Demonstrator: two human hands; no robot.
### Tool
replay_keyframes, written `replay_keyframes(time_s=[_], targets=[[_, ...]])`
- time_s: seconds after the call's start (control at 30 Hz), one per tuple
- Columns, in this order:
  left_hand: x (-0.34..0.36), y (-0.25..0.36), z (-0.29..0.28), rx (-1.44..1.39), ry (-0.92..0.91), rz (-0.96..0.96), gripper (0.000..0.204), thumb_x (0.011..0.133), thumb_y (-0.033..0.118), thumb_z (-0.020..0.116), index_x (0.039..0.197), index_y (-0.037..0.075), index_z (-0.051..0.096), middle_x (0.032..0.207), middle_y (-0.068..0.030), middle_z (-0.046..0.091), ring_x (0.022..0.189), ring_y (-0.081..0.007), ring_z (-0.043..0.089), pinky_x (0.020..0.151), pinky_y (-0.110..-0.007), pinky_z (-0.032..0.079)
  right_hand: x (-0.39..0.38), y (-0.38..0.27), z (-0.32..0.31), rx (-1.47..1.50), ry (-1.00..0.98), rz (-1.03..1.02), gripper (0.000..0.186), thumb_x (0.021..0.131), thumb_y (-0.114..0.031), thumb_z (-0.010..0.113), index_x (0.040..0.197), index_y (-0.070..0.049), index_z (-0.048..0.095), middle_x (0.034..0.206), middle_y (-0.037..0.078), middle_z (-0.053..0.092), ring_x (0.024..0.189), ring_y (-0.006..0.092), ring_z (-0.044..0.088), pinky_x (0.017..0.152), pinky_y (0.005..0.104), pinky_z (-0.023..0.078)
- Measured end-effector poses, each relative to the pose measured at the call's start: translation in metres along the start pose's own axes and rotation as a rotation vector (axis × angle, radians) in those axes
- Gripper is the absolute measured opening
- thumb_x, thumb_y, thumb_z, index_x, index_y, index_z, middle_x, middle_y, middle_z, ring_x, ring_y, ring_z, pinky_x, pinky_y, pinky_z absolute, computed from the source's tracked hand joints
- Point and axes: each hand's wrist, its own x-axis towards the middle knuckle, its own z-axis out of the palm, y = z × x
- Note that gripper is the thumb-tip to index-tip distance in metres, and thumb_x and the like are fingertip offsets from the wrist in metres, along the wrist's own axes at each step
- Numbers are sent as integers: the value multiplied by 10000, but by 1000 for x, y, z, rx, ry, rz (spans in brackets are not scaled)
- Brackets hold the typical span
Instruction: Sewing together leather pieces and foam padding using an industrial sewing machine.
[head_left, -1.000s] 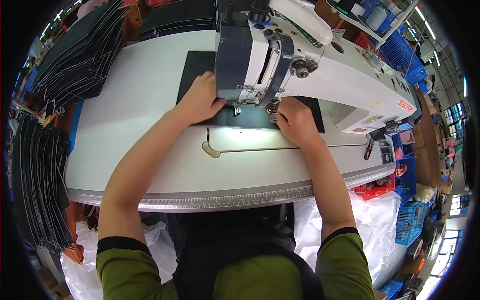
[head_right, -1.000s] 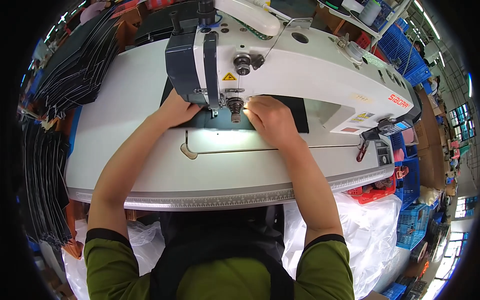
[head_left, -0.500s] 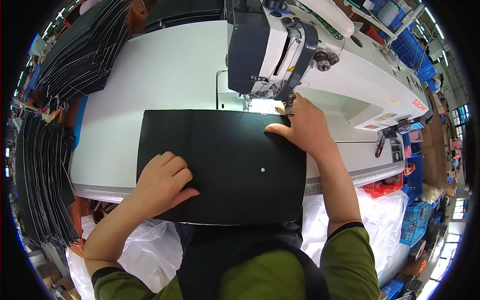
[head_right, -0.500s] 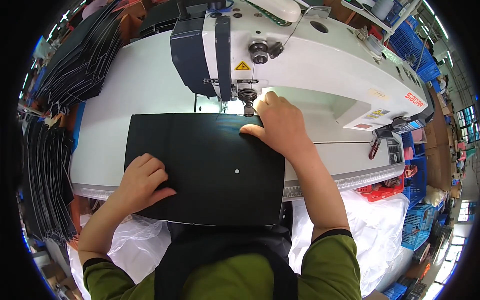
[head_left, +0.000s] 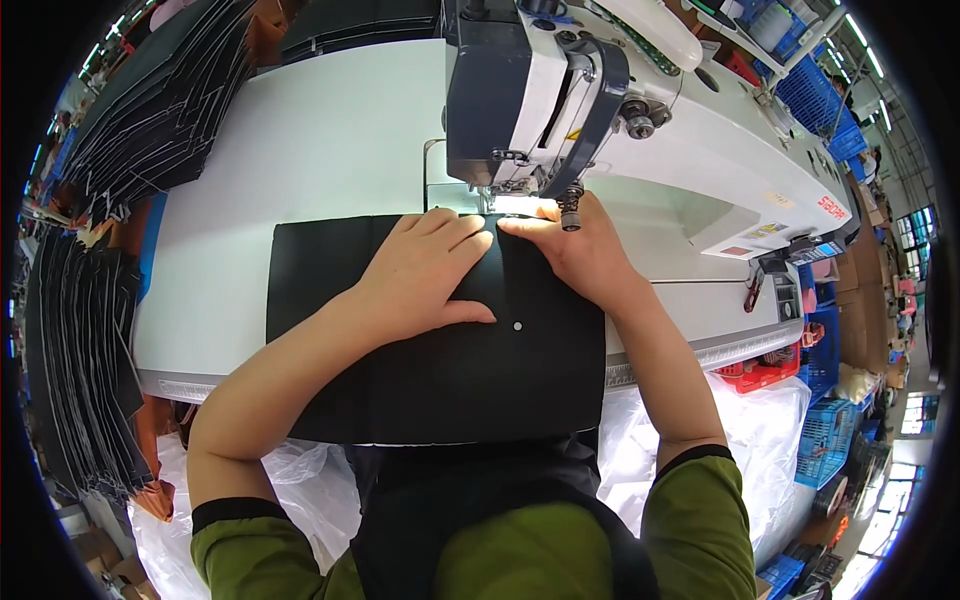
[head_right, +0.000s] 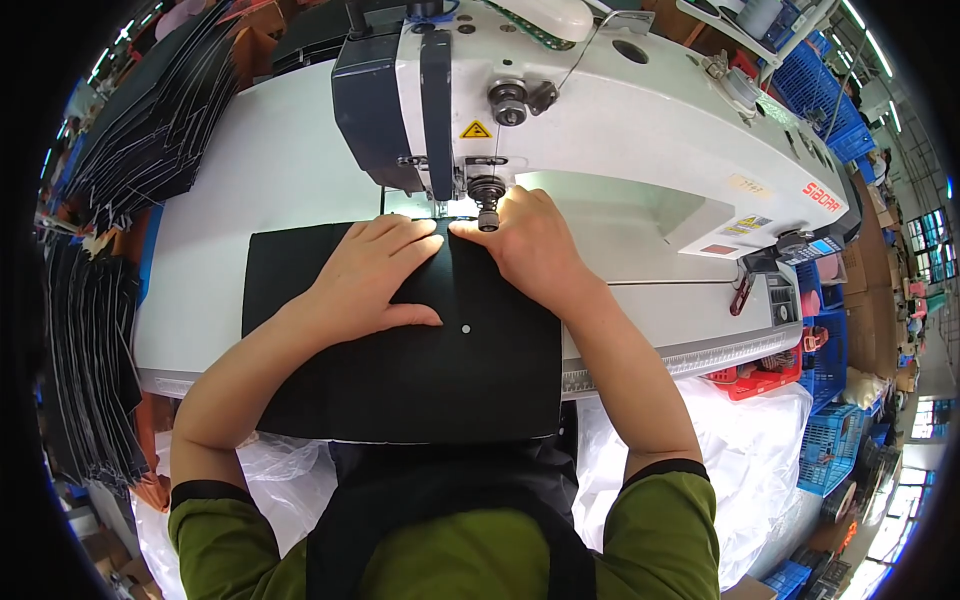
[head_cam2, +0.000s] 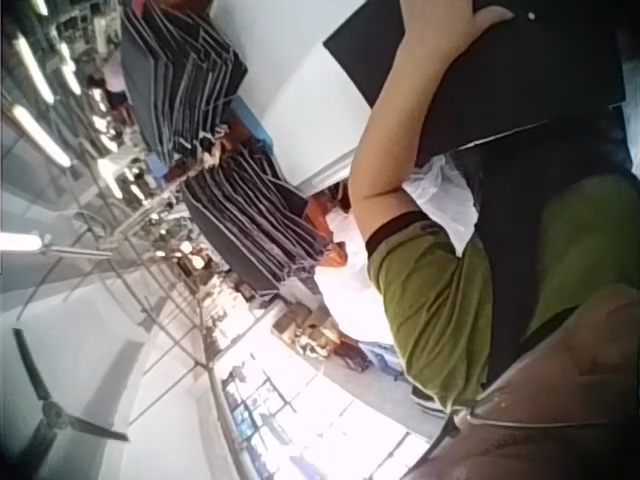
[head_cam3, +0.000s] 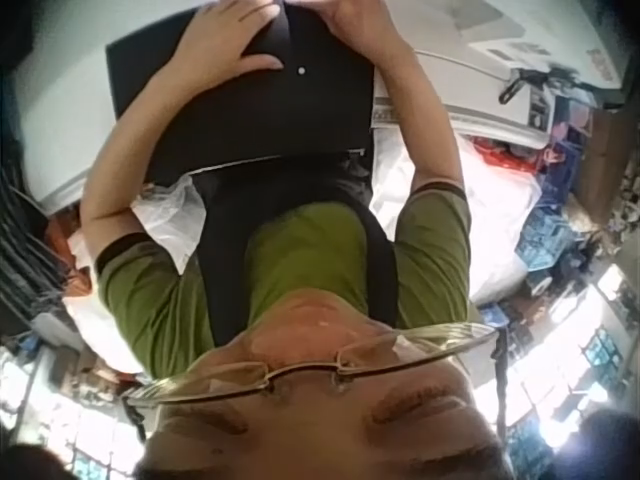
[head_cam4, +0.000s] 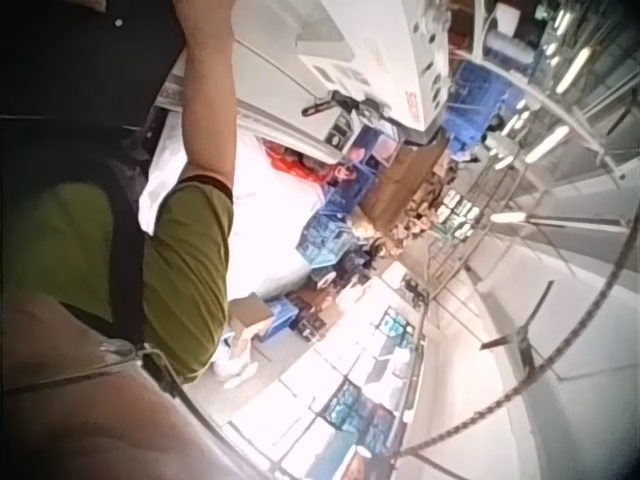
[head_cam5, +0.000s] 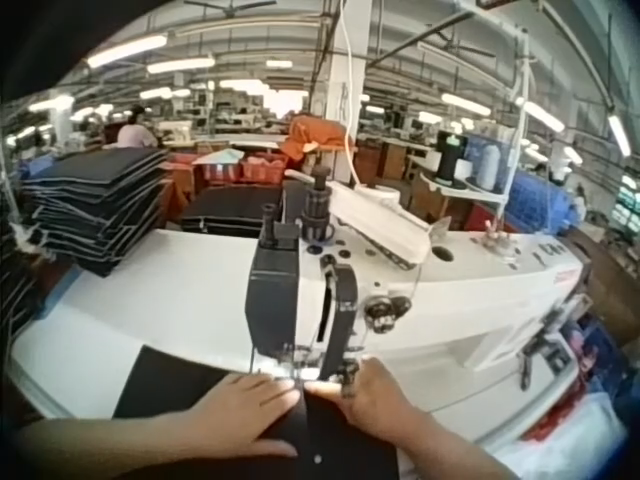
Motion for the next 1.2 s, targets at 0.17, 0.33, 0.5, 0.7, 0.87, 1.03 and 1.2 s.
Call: replay_keyframes(time_s=[0.17,0.33,0.5,0.7,0.87,1.03,1.2], targets=[[1,-3,3,-16,27,-10,691,787,524,768,1250,48,574,1283,-85,567,1202,-278,529,1029,-392,409,1,1,7,-13,59,33,211,892,-234,745,798,-53,689,673,58,445,667,228,430,661,359,426],[3,-5,5,-21,47,-13,686,783,519,773,1242,47,580,1284,-86,570,1212,-274,529,1028,-390,410,-5,11,23,64,132,79,249,908,-260,743,798,-46,678,667,57,439,672,229,435,667,363,427],[4,-6,3,-27,35,-23,677,781,514,776,1232,46,586,1286,-88,575,1210,-272,530,1027,-387,411,-1,7,18,21,128,99,258,867,-242,767,767,-46,633,659,63,431,666,235,439,675,372,436],[6,-8,3,-14,26,-37,646,788,506,777,1204,46,596,1291,-91,577,1200,-274,531,1022,-393,411,5,7,0,56,198,34,171,811,-133,766,770,-41,629,686,86,503,676,247,477,721,378,452],[8,-9,4,-17,12,-51,628,791,505,780,1183,49,602,1302,-94,574,1195,-277,530,1019,-398,411,1,9,-10,366,211,315,75,786,-58,738,816,-43,671,761,86,608,739,256,540,784,359,456],[10,-10,2,-29,10,-39,628,785,509,787,1171,49,604,1311,-98,571,1197,-278,527,1019,-399,410,-1,12,-11,471,159,486,78,783,-41,729,853,-39,694,841,69,686,800,259,587,834,344,449],[9,-7,-2,-35,-11,-34,642,774,513,794,1172,47,600,1324,-102,568,1209,-279,523,1023,-397,408,5,6,-11,472,300,475,89,783,-62,744,845,-35,688,861,58,707,813,257,604,850,337,446]])
